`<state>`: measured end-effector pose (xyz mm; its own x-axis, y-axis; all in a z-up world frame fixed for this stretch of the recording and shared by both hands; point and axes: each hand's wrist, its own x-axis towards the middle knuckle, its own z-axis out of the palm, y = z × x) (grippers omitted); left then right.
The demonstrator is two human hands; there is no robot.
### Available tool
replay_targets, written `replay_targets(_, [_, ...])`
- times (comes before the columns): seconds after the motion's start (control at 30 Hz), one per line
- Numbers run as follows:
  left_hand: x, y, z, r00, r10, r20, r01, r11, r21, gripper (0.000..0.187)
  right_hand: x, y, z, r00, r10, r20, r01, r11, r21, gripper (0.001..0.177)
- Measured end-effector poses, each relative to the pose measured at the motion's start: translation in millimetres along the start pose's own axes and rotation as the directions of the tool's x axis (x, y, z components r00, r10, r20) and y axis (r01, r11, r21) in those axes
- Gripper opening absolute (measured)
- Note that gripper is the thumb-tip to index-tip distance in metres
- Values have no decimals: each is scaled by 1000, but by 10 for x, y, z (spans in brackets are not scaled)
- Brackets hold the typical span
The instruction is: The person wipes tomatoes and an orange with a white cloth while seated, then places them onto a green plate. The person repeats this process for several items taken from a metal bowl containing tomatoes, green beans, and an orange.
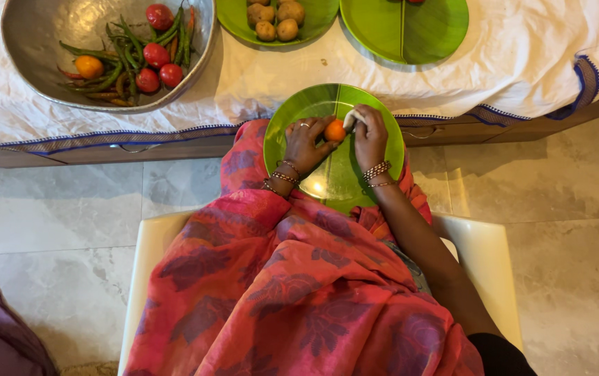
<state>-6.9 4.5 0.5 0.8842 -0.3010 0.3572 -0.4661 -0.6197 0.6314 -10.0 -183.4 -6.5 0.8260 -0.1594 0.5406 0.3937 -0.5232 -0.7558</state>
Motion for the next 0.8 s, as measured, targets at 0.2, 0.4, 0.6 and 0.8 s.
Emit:
replay_targets(0.2, [21,-85,94,998,25,-54,-24,1000,14,60,-25,-299,37,965,-198,174,215,973,-85,32])
replay_targets(0.4, [10,-114,113,996,50,-72,-49,999,8,57,-9,-478,17,930,-296,218,329,935,-131,37])
replay_targets(0.6, [28,19,-59,998,41,-38,-41,999,-4,66,-7,-219,36,998,11,56,-15,998,63,21])
replay_targets(0.8, [48,2,-83,1000,-3,-8,3,999,-34,65,15,102,109,940,342,10,-331,900,283,16])
